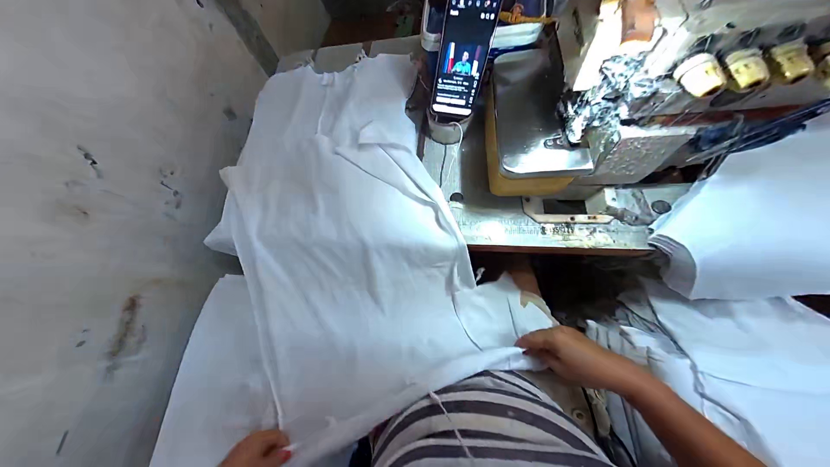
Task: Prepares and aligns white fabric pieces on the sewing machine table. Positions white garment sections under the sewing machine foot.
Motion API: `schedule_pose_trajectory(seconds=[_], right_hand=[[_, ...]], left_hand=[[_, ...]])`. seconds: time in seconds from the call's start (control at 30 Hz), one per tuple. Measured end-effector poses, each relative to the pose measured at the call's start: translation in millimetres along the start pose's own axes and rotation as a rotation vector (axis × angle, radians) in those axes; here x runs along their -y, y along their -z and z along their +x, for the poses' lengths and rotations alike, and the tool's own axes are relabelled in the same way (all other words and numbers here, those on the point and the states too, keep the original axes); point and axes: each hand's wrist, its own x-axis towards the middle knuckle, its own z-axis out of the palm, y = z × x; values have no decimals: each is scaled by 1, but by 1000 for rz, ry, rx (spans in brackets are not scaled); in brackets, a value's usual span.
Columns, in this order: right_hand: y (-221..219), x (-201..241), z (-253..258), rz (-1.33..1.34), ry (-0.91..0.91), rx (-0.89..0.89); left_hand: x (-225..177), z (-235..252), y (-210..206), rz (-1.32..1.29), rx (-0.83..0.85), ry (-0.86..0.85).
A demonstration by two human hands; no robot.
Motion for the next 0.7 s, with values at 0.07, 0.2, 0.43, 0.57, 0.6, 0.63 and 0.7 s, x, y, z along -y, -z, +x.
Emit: schedule_pose_trajectory(seconds=[0.07,0.2,0.43,0.57,0.6,0.63,0.7], right_hand=[[0,-3,7,40,-90,156],[38,21,34,-3,-19,186],[40,47,138,-77,314,-710],[28,41,164,-162,257,-861],[27,42,165,-180,251,-890],[26,42,166,-193,248,-915],[26,43,167,-204,236,-943]], left_hand=[[-17,26,2,142,116,101],[-110,38,45,303,-388,-235],[-302,122,123,399,-1082,-934],[-388,174,190,461,-970,-788],[-407,178,204,439,-945,-762],[-423,181,217,411,-938,-752],[-446,182,240,347,-939,-782]])
